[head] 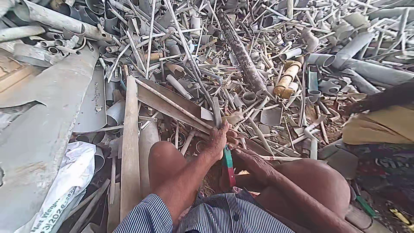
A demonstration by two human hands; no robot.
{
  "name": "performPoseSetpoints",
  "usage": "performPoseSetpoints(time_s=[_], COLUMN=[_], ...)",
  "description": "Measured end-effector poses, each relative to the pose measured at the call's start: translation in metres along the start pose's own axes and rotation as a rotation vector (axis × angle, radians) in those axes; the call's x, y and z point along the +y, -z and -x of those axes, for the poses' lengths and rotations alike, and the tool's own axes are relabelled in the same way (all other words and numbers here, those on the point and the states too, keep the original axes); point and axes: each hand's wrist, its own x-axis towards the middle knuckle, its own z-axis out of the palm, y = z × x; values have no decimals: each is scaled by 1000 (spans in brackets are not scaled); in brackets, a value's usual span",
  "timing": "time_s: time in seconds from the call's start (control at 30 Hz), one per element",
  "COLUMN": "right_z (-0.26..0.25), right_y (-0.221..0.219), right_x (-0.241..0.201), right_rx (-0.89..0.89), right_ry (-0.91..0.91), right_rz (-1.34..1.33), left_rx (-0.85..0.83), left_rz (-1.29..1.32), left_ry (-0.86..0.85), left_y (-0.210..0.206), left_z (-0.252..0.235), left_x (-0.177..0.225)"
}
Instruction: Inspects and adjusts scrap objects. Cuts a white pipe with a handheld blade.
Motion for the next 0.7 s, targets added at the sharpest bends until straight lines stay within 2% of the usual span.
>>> performPoseSetpoints(time_s=[0.07, 0.23, 0.3, 0.4, 0.5, 0.6, 0.7], right_z=[12, 37, 35, 36, 38, 36, 34], right_y=[-11, -48, -43, -44, -54, -60, -55], right_x=[1, -37, -25, -18, -23, -30, -38], right_rx=[22, 193, 184, 131, 187, 271, 277], right_ry=[52, 36, 102, 168, 163, 120, 108], right_rz=[-128, -79, -116, -142, -42, 14, 47], left_rx=[-15, -98, -162, -211, -219, -333, -408], left_rz=[29, 89, 39, -134, -359, -566, -705], left_ry=[-11, -58, -139, -355, -509, -426, -334], left_y=[-3, -13, -11, -4, 4, 14, 24], left_z=[1, 12, 19, 23, 30, 41, 39], left_x=[-1, -5, -7, -10, -5, 9, 14])
